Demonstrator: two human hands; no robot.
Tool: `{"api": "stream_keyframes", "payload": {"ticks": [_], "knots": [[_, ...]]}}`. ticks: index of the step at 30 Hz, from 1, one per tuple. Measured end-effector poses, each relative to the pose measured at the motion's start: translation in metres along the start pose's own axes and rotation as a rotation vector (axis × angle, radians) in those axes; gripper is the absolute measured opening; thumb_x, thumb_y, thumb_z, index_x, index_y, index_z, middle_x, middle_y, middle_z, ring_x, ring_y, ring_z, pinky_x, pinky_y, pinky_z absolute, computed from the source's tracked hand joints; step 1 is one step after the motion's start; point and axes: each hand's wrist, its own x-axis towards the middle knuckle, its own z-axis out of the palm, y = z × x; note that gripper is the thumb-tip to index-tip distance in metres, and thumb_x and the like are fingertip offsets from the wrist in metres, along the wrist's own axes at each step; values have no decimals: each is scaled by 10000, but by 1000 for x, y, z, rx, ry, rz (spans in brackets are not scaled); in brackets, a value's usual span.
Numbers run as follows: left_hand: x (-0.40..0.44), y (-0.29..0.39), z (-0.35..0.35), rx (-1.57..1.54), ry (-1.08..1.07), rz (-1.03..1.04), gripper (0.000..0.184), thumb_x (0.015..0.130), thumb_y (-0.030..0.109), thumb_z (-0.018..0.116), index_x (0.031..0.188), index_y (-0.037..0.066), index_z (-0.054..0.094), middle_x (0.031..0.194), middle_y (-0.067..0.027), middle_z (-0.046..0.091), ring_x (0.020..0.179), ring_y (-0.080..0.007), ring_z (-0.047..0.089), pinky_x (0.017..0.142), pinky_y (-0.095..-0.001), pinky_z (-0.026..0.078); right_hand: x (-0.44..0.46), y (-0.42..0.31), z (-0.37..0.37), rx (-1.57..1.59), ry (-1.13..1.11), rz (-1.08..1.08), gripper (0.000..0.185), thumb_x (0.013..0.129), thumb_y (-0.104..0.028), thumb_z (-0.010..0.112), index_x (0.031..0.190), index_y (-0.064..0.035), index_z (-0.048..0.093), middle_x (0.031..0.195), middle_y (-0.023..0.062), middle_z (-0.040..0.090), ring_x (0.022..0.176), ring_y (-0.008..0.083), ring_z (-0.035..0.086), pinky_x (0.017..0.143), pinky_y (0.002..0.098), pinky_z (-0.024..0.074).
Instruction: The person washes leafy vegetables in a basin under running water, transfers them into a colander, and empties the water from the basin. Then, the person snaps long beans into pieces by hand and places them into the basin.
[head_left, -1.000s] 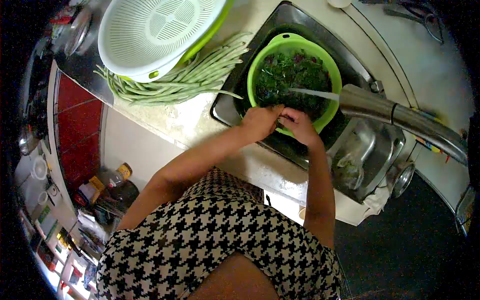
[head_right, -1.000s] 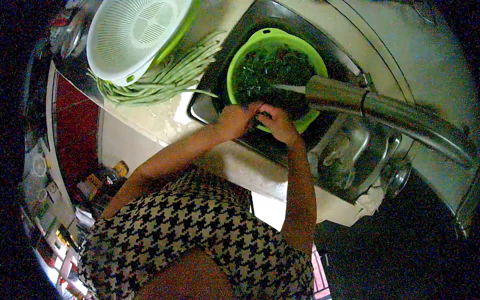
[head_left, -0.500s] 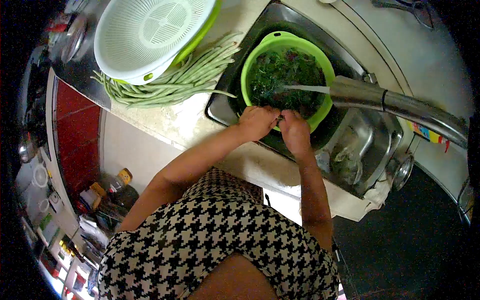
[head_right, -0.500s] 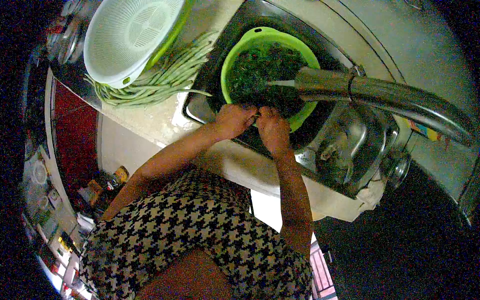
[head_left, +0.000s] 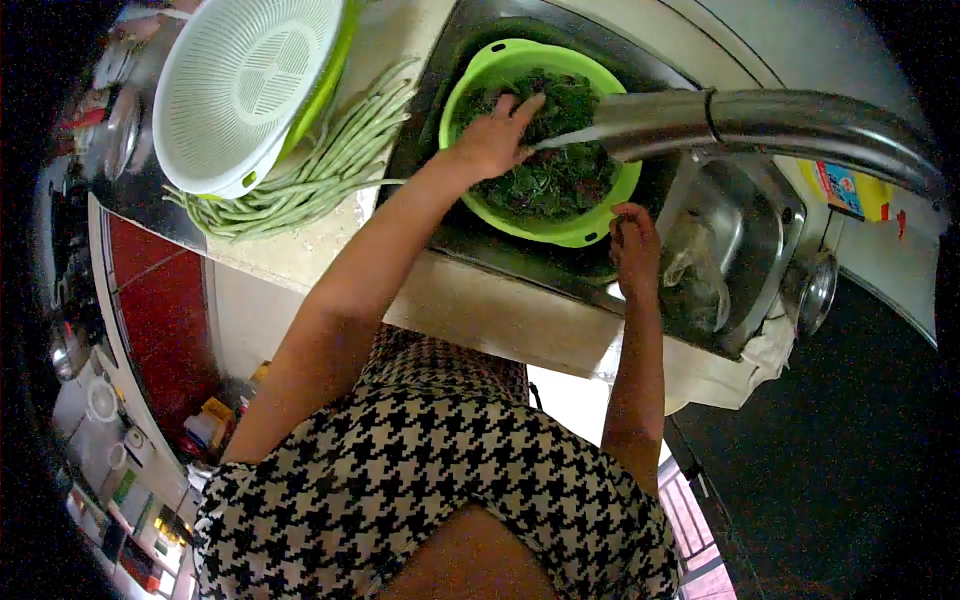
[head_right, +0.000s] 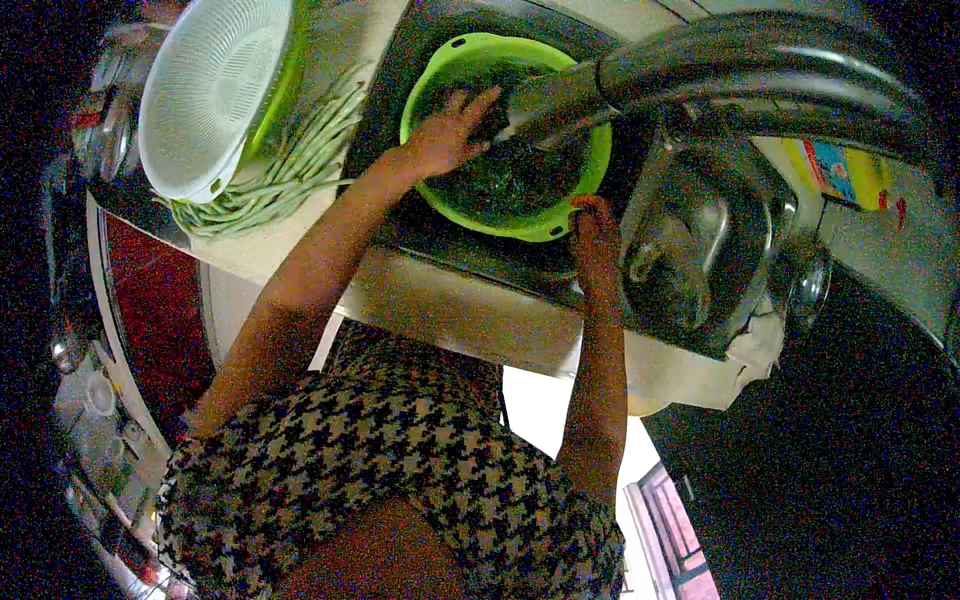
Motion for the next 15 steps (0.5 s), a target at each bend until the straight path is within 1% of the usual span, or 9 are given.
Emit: {"api": "stream_keyframes", "payload": {"ticks": [3, 5, 6, 7, 9, 11, 12, 13, 15], "knots": [[0, 11, 3, 383, 124, 14, 787, 680, 214, 665, 1344, 221, 243, 1249, -182, 355, 947, -358, 532, 805, -472, 438, -11, 13, -9, -105, 16, -107, 131, 834, -115, 427, 866, -90, 552, 698, -32, 457, 525, 42, 337, 447, 196, 261], [-7, 22, 15, 331, 235, 201, 714, 657, 253, 674, 1294, 217, 352, 1222, -155, 389, 1080, -320, 446, 897, -494, 362, -23, 13, -11, -177, 11, -221, 136, 845, -107, 424, 856, -87, 558, 726, -45, 469, 538, 29, 337, 463, 183, 263], [-8, 28, 28, 409, 24, 266, 590, 657, 289, 674, 1202, 187, 474, 1205, -127, 407, 1166, -302, 349, 959, -528, 282, -29, 14, -14, -140, 4, -133, 135, 849, -104, 423, 859, -88, 557, 737, -46, 471, 548, 27, 340, 468, 180, 267], [-8, 28, 47, 433, -148, 260, 528, 648, 299, 679, 1138, 157, 540, 1216, -112, 403, 1175, -298, 344, 968, -562, 251, -37, 8, -14, -108, -1, -125, 135, 852, -105, 422, 863, -90, 556, 743, -47, 469, 552, 26, 339, 473, 177, 274], [-9, 17, 84, 530, -8, 263, 467, 656, 258, 667, 1096, 137, 567, 1198, -109, 422, 1155, -303, 365, 967, -601, 216, -53, -5, -14, -45, -12, -110, 134, 859, -107, 421, 873, -93, 553, 755, -49, 464, 559, 23, 339, 482, 171, 287], [4, -3, 111, 477, -52, 179, 428, 659, 218, 655, 1073, 138, 582, 1178, -116, 442, 1133, -311, 385, 975, -574, 228, -69, -17, -21, -71, 26, -129, 133, 860, -115, 422, 881, -95, 552, 751, -49, 459, 561, 21, 341, 485, 170, 292], [9, -10, 116, 450, -77, 135, 410, 661, 198, 649, 1062, 139, 590, 1167, -120, 452, 1122, -316, 394, 979, -560, 234, -78, -17, -30, 32, 83, -6, 130, 854, -114, 429, 887, -100, 554, 747, -49, 458, 572, 26, 357, 490, 178, 299], [9, -13, 114, 359, -68, 138, 394, 661, 182, 643, 1050, 141, 595, 1138, -120, 466, 1100, -316, 408, 972, -537, 254, -80, -15, -39, -26, 211, 12, 131, 856, -119, 431, 890, -106, 558, 733, -48, 456, 585, 37, 377, 493, 187, 303], [9, -22, 105, 186, -46, 140, 365, 662, 150, 632, 1026, 145, 606, 1081, -119, 493, 1057, -315, 435, 956, -491, 295, -83, -21, -71, -140, 278, 93, 116, 866, -170, 466, 898, -105, 557, 757, -27, 497, 600, 64, 404, 523, 201, 342]]}}
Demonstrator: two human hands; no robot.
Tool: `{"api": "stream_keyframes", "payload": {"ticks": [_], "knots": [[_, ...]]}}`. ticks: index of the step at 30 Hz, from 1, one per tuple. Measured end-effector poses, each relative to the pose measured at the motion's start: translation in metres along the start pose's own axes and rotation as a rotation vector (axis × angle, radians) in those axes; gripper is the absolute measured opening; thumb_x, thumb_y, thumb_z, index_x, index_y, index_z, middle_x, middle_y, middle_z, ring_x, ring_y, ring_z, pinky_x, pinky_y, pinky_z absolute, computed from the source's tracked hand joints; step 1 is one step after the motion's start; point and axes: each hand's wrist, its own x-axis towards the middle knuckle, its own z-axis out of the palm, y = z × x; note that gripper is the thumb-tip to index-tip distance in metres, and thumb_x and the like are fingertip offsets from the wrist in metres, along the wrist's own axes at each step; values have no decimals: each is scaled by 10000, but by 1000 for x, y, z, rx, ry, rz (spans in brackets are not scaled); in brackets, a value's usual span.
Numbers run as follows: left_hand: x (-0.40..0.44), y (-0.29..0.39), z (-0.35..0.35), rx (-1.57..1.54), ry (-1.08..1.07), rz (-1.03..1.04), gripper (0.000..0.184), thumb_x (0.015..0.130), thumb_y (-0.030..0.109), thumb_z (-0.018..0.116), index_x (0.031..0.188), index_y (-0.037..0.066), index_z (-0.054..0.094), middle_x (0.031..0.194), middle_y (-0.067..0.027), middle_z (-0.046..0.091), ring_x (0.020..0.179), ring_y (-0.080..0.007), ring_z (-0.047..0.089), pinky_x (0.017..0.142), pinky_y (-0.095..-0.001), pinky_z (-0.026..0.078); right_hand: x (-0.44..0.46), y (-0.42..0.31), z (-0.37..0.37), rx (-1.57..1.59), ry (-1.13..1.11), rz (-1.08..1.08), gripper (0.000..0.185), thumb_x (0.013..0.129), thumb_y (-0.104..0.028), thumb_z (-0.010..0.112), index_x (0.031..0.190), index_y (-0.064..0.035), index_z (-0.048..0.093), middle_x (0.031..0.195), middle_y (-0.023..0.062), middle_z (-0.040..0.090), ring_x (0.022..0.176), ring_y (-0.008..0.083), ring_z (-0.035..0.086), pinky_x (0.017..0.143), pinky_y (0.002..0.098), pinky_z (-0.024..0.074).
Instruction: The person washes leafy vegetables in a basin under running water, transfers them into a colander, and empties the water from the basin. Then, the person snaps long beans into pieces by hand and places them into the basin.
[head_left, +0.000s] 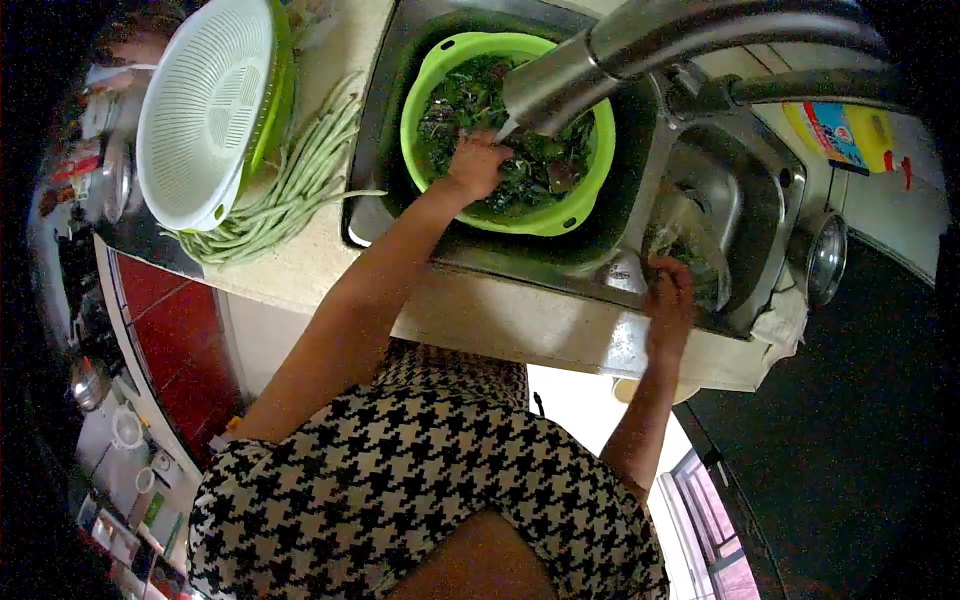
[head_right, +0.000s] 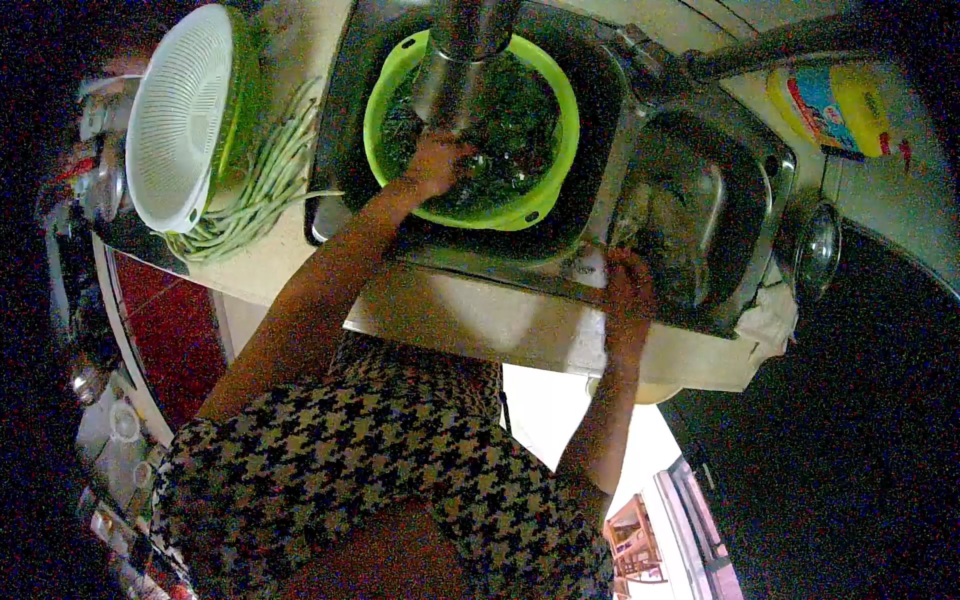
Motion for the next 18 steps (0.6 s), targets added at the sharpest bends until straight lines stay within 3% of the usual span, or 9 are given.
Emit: {"api": "stream_keyframes", "payload": {"ticks": [1, 4, 5, 8, 9, 12, 14, 16, 18], "knots": [[-3, -2, -8, -53, 50, 27, 351, 658, 115, 639, 1007, 144, 611, 1005, -102, 507, 1022, -301, 447, 891, -423, 358, 5, 5, -12, 17, 54, 3, 129, 871, -193, 474, 901, -96, 555, 771, -12, 517, 611, 79, 426, 539, 213, 364], [-19, 9, -45, -223, 289, 46, 323, 668, 83, 635, 987, 129, 611, 963, -102, 499, 953, -289, 472, 810, -393, 408, 29, 40, -40, -413, 147, -353, 165, 873, -217, 490, 922, -75, 559, 811, 25, 549, 668, 135, 477, 613, 257, 404], [-21, 6, -53, -295, 265, 0, 326, 713, 55, 604, 1033, 113, 579, 924, -79, 520, 850, -234, 512, 744, -323, 439, 31, 38, -48, -605, 111, -289, 172, 857, -190, 502, 952, -60, 562, 844, 57, 571, 779, 206, 530, 697, 316, 426], [-22, -11, -52, -846, 59, -191, 331, 756, 20, 539, 1076, 103, 536, 864, -41, 535, 745, -157, 507, 678, -276, 443, 56, 62, -56, -1082, 206, -785, 169, 813, -166, 547, 945, -67, 585, 891, 73, 586, 866, 253, 536, 751, 354, 431], [-23, -22, -44, -979, 55, -69, 341, 797, 12, 471, 1118, 123, 494, 842, -5, 540, 738, -98, 485, 639, -251, 432, 56, 52, -54, -1097, 200, -794, 164, 803, -155, 554, 936, -68, 592, 893, 76, 589, 882, 259, 535, 758, 363, 432], [-32, 6, -97, -1147, -146, -500, 371, 825, 25, 440, 1175, 150, 457, 878, 6, 544, 743, -83, 484, 600, -245, 424, 44, 17, -43, -1154, 292, -784, 151, 783, -130, 573, 917, -74, 612, 892, 85, 600, 898, 265, 538, 762, 366, 438], [-39, 3, -87, -1525, -30, -528, 389, 855, 52, 428, 1230, 153, 402, 919, -1, 562, 683, -93, 490, 577, -229, 410, 37, 6, -33, -1194, 500, -740, 144, 785, -122, 583, 917, -80, 623, 885, 89, 605, 864, 253, 547, 745, 336, 447], [-42, 8, -89, -1861, 19, -517, 402, 854, 52, 437, 1242, 147, 390, 954, -11, 573, 675, -101, 511, 569, -220, 407, 33, -6, -11, -854, 433, -599, 151, 789, -119, 590, 931, -79, 621, 876, 83, 613, 836, 223, 554, 723, 301, 450], [-44, 12, -90, -1843, -41, -436, 406, 850, 63, 454, 1244, 140, 390, 998, -23, 575, 761, -101, 546, 565, -209, 402, 30, -24, 22, -511, 194, -524, 192, 788, -132, 608, 970, -73, 609, 906, 84, 610, 816, 185, 557, 701, 269, 449]]}}
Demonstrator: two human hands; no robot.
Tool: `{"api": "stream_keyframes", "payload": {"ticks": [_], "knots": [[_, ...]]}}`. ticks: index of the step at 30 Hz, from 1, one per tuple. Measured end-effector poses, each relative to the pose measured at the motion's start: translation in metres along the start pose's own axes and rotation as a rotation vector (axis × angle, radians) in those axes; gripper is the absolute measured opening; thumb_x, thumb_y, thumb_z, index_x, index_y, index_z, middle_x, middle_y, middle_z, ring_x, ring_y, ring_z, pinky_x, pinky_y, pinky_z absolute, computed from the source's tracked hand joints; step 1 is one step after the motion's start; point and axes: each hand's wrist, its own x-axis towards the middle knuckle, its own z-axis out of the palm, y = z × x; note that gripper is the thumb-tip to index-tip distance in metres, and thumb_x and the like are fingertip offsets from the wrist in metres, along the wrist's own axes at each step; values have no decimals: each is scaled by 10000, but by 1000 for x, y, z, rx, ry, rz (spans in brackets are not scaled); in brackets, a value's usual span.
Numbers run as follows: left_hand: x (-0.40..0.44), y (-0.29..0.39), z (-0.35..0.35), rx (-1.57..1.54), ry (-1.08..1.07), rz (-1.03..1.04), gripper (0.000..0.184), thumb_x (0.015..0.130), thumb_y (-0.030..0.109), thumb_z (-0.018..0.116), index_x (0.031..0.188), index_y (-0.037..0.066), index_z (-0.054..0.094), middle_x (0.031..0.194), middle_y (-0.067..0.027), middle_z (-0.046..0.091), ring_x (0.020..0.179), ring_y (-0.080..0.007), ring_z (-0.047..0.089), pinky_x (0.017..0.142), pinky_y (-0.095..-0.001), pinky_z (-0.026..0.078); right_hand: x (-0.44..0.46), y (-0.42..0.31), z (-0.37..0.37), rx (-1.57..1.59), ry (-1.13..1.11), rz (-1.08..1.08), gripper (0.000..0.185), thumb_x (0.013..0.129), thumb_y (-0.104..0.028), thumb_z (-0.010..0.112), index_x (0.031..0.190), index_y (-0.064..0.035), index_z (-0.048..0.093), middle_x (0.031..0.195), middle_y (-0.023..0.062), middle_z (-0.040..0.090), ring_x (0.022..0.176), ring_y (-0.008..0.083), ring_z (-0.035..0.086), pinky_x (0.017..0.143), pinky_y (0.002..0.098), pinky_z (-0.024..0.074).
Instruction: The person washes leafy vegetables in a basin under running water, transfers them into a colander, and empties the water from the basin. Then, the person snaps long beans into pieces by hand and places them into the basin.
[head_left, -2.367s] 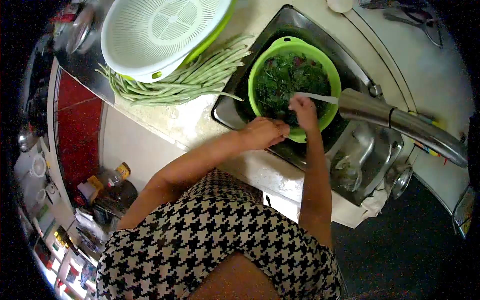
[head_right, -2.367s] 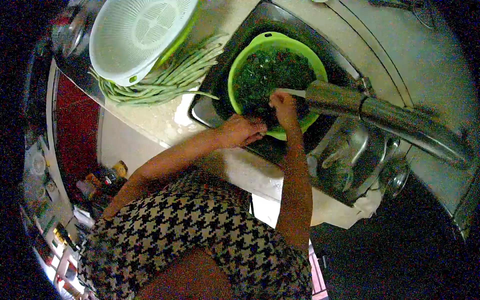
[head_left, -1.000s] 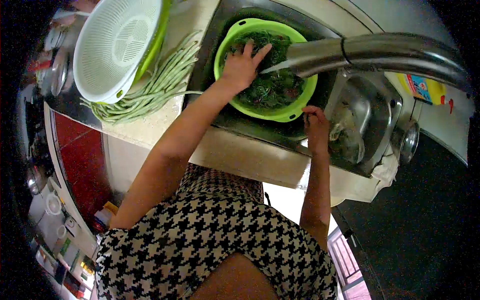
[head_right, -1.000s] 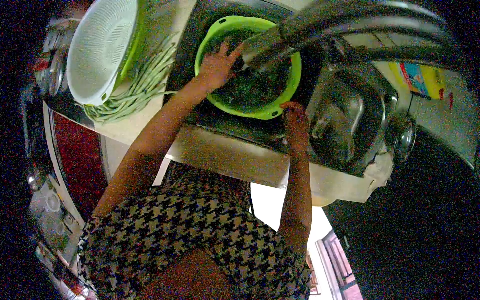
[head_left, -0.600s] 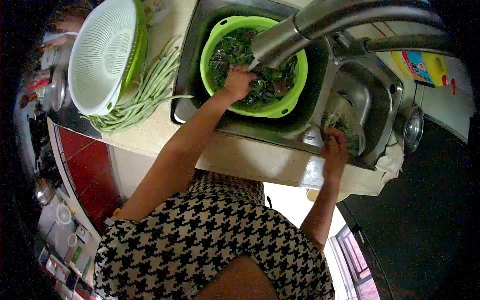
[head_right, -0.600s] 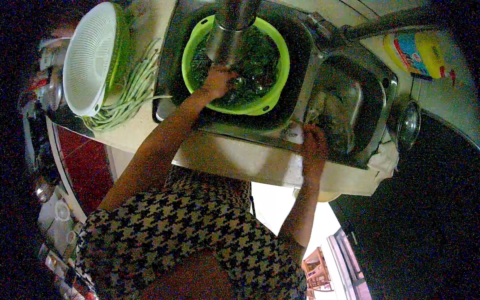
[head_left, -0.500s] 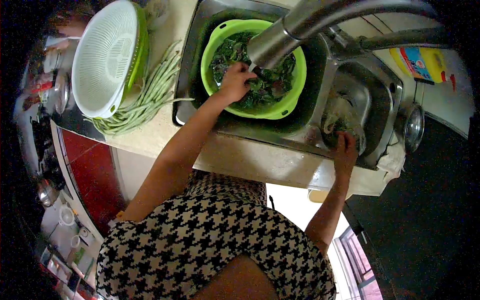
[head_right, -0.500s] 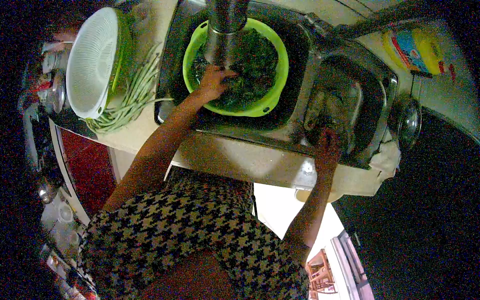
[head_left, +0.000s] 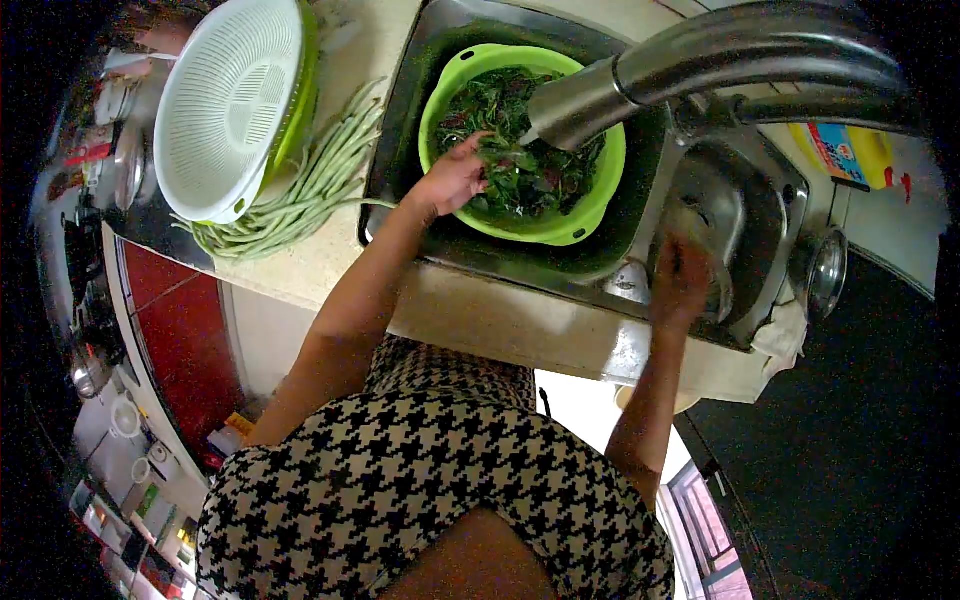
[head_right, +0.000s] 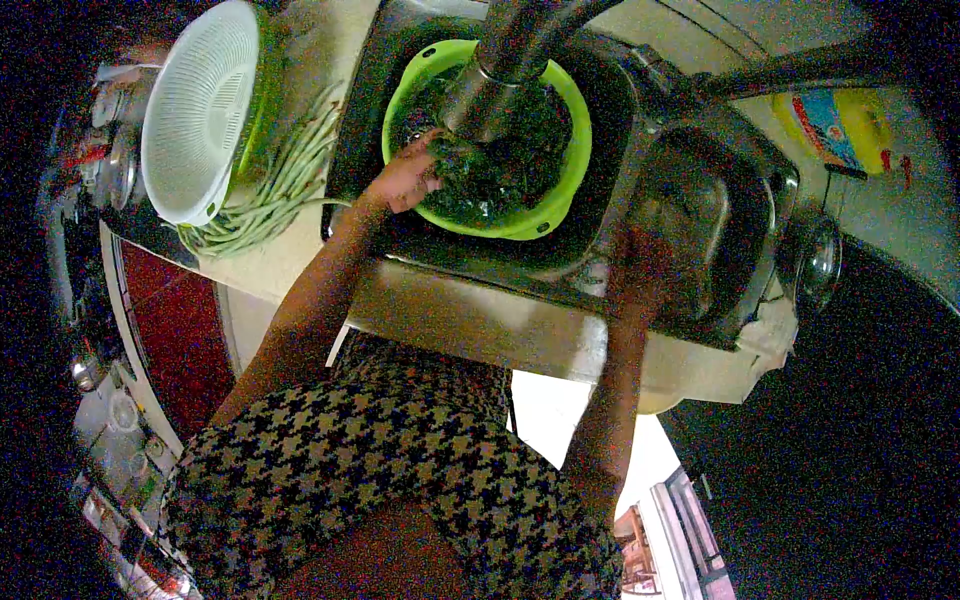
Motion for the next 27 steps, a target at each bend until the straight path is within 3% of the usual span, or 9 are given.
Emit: {"api": "stream_keyframes", "payload": {"ticks": [1, 5, 7, 10, 11, 14, 17, 23, 27], "knots": [[0, 0, 2, 20, -44, 4, 408, 848, 68, 462, 1244, 137, 390, 1020, -29, 576, 805, -102, 563, 562, -204, 400, 7, -19, 14, 220, -143, -24, 232, 785, -148, 622, 1001, -67, 598, 941, 86, 603, 810, 161, 557, 691, 255, 447], [-5, 7, 9, 241, -170, 152, 450, 801, 27, 537, 1223, 103, 399, 1046, -33, 561, 906, -110, 545, 707, -233, 445, 33, -77, 83, 535, -406, -172, 420, 733, -226, 677, 1090, -66, 523, 1083, 157, 531, 1011, 300, 512, 872, 371, 394], [-6, 8, 11, 328, -169, 232, 505, 752, -28, 580, 1209, 97, 407, 1055, -29, 547, 947, -120, 517, 839, -265, 424, 38, -81, 111, 450, -372, -195, 320, 751, -188, 645, 1026, -58, 548, 974, 160, 577, 906, 310, 554, 799, 384, 423], [-12, 16, 6, 401, -169, 184, 499, 744, -36, 583, 1198, 102, 427, 1045, -26, 543, 905, -111, 517, 828, -254, 420, 43, -68, 126, 449, -361, 84, 175, 788, -154, 581, 923, -45, 562, 848, 154, 602, 762, 320, 580, 681, 397, 446], [-10, 13, -3, 441, -155, 209, 475, 743, -20, 589, 1183, 100, 456, 1043, -21, 542, 869, -100, 508, 811, -234, 413, 47, -55, 130, 472, -295, -17, 144, 810, -147, 549, 911, -44, 548, 852, 159, 596, 757, 322, 579, 659, 393, 445], [-24, 26, -5, 346, -99, 126, 433, 761, 9, 578, 1174, 95, 480, 1055, -36, 543, 861, -101, 511, 804, -226, 400, 51, -55, 105, 473, -398, 252, 183, 833, -171, 524, 976, -59, 544, 894, 92, 606, 814, 260, 572, 700, 376, 441], [-18, 19, -22, 255, -84, 112, 367, 788, 37, 556, 1146, 99, 505, 1067, -53, 550, 917, -111, 528, 806, -236, 393, 54, -28, 117, 415, -192, 87, 201, 839, -187, 521, 995, -63, 548, 941, 65, 592, 859, 194, 545, 733, 336, 436], [-15, 12, -19, 179, 120, 172, 256, 818, 118, 557, 1072, 93, 557, 931, 19, 611, 908, -91, 532, 688, -222, 366, 48, -45, 122, 770, -259, 368, 232, 835, -156, 564, 1045, -58, 562, 997, 28, 584, 862, 129, 524, 752, 262, 407], [-14, 6, -3, 343, 6, 152, 308, 857, 323, 530, 1039, 86, 602, 988, -2, 592, 935, -112, 511, 768, -243, 401, 34, -61, 132, 688, -303, 141, 185, 801, -104, 601, 977, -50, 582, 982, 18, 589, 886, 117, 533, 779, 238, 413]]}}
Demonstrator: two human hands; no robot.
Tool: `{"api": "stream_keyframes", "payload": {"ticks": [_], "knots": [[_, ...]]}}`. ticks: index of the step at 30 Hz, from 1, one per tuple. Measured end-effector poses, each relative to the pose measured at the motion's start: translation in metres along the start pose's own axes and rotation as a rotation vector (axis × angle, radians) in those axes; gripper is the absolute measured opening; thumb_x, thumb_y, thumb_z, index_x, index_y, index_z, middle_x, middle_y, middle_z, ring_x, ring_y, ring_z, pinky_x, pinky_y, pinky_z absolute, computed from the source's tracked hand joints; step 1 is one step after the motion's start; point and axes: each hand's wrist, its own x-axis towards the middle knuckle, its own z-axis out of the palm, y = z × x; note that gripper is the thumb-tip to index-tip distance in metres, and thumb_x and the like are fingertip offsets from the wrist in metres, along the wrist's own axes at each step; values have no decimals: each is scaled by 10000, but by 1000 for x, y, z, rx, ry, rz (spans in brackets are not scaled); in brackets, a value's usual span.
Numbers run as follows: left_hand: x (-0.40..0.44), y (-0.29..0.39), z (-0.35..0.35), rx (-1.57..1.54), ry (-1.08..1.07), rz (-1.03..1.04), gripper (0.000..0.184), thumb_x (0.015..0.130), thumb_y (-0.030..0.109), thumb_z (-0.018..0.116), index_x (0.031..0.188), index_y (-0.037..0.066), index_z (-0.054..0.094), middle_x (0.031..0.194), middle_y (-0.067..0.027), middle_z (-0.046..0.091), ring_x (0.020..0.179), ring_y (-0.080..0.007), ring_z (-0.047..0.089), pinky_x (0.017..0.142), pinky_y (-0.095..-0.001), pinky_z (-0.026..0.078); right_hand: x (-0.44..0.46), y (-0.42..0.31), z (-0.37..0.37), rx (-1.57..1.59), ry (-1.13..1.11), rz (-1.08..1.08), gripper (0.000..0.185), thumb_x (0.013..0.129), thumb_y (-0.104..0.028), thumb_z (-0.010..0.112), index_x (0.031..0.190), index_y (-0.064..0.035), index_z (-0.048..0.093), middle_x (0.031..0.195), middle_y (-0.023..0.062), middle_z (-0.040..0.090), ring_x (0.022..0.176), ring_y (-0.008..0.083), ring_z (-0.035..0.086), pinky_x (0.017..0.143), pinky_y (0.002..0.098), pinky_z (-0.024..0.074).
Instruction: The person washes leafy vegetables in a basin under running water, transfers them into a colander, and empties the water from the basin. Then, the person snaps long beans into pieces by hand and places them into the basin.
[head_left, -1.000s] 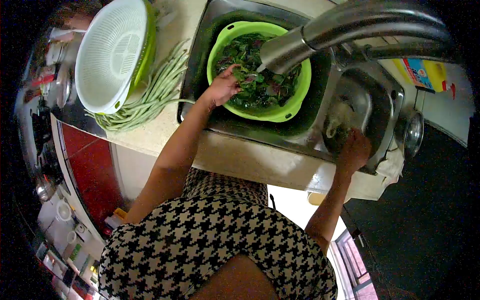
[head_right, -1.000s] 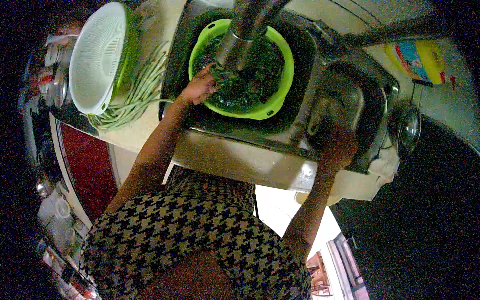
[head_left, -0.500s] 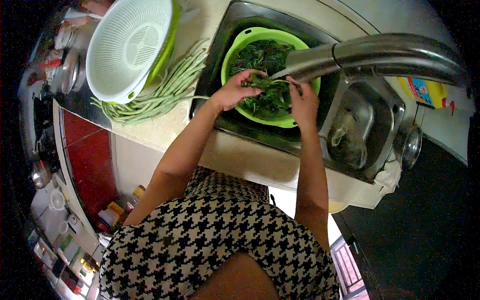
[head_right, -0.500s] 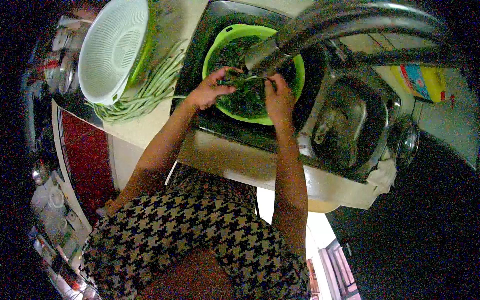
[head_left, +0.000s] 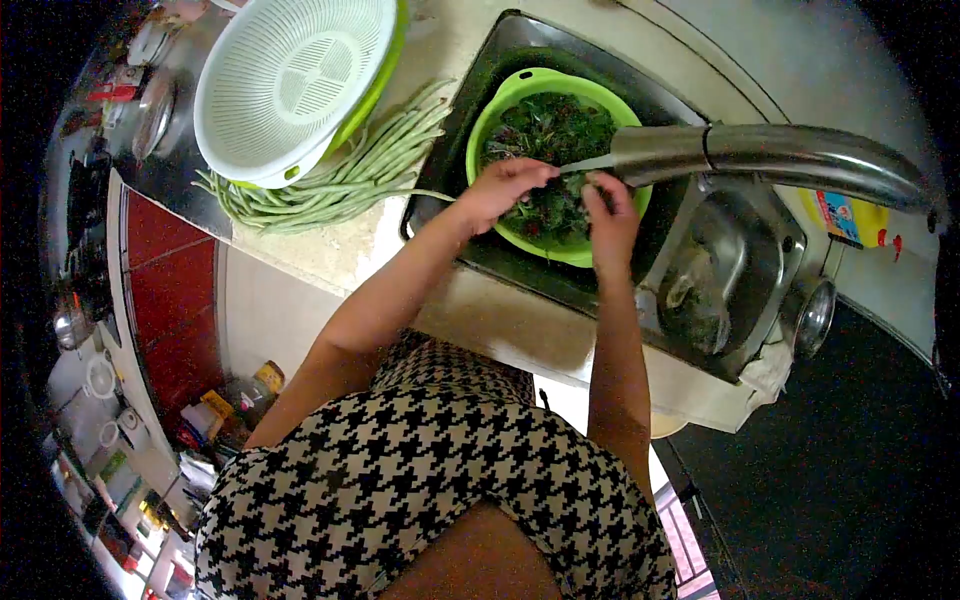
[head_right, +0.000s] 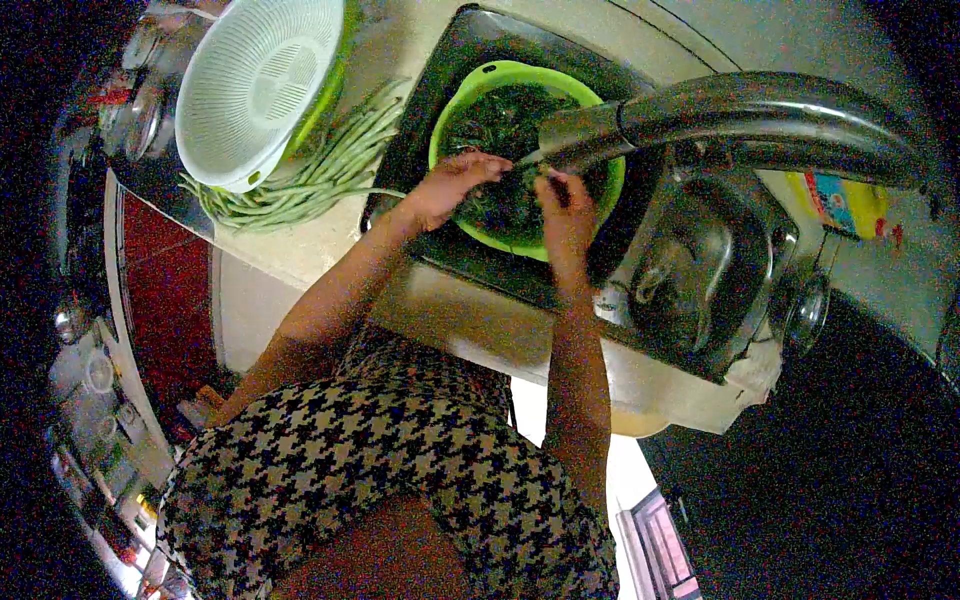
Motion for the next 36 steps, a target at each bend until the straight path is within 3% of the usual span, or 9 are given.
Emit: {"api": "stream_keyframes", "payload": {"ticks": [3, 4, 12, 15, 23, 26, 29, 33, 36], "knots": [[-6, 4, 19, 87, 48, 66, 264, 826, 232, 602, 1019, 52, 604, 976, -33, 607, 894, -117, 535, 800, -265, 432, -13, -3, 19, -353, 29, -499, 211, 766, -72, 615, 970, -36, 571, 1030, 87, 572, 951, 221, 542, 813, 300, 420], [-4, -5, 21, -28, 102, 77, 217, 811, 160, 620, 989, 36, 607, 951, -53, 617, 878, -133, 551, 825, -275, 423, -20, -7, 21, -397, -15, -406, 276, 750, -102, 626, 1014, -52, 560, 1122, 137, 529, 1021, 318, 507, 867, 366, 414], [-7, -17, 4, -112, 125, 90, 160, 841, 103, 566, 966, 7, 596, 975, -70, 631, 946, -123, 556, 843, -245, 414, -23, -20, 6, -625, 177, -452, 215, 813, -144, 583, 1025, -111, 590, 1111, 90, 546, 929, 237, 566, 695, 301, 482], [-12, -10, 3, -79, 132, 85, 137, 845, 102, 562, 948, 22, 605, 945, -53, 636, 905, -114, 560, 837, -246, 413, -17, -41, 14, -599, 32, -552, 219, 806, -112, 554, 1023, -88, 560, 1070, 112, 553, 955, 289, 555, 792, 359, 464], [-8, -8, 4, 351, 40, 179, 141, 856, 155, 549, 932, 45, 595, 892, -29, 611, 864, -127, 542, 815, -260, 416, 1, -25, 18, -1061, -97, -796, 111, 763, -191, 552, 808, -92, 531, 830, 75, 582, 681, 277, 565, 545, 394, 457], [3, -7, 9, 342, 28, 305, 139, 854, 141, 548, 919, 24, 590, 874, -44, 615, 832, -118, 550, 781, -261, 427, 8, -12, 20, -856, -93, -455, 173, 740, -237, 581, 780, -75, 537, 800, 60, 572, 700, 256, 550, 515, 393, 438], [3, 16, 10, 271, 12, 333, 147, 863, 155, 538, 917, 29, 591, 905, -39, 621, 832, -105, 553, 747, -251, 432, 20, -2, 0, -29, -43, 166, 140, 814, -205, 518, 842, -76, 564, 748, 11, 528, 657, 164, 522, 572, 304, 453], [13, 22, -7, 32, 34, 91, 189, 885, 201, 508, 990, 63, 583, 966, -6, 595, 895, -114, 538, 747, -275, 439, 12, -12, -26, 290, -60, 239, 199, 827, -227, 532, 905, -44, 530, 821, 34, 499, 707, 135, 511, 630, 299, 460], [19, 19, -8, -157, 15, -26, 372, 892, 338, 459, 1136, 60, 501, 1052, -37, 574, 940, -164, 552, 757, -272, 431, 13, 58, -31, -264, -366, -203, 183, 829, -212, 516, 931, -61, 531, 832, 24, 506, 718, 145, 516, 631, 319, 454]]}}
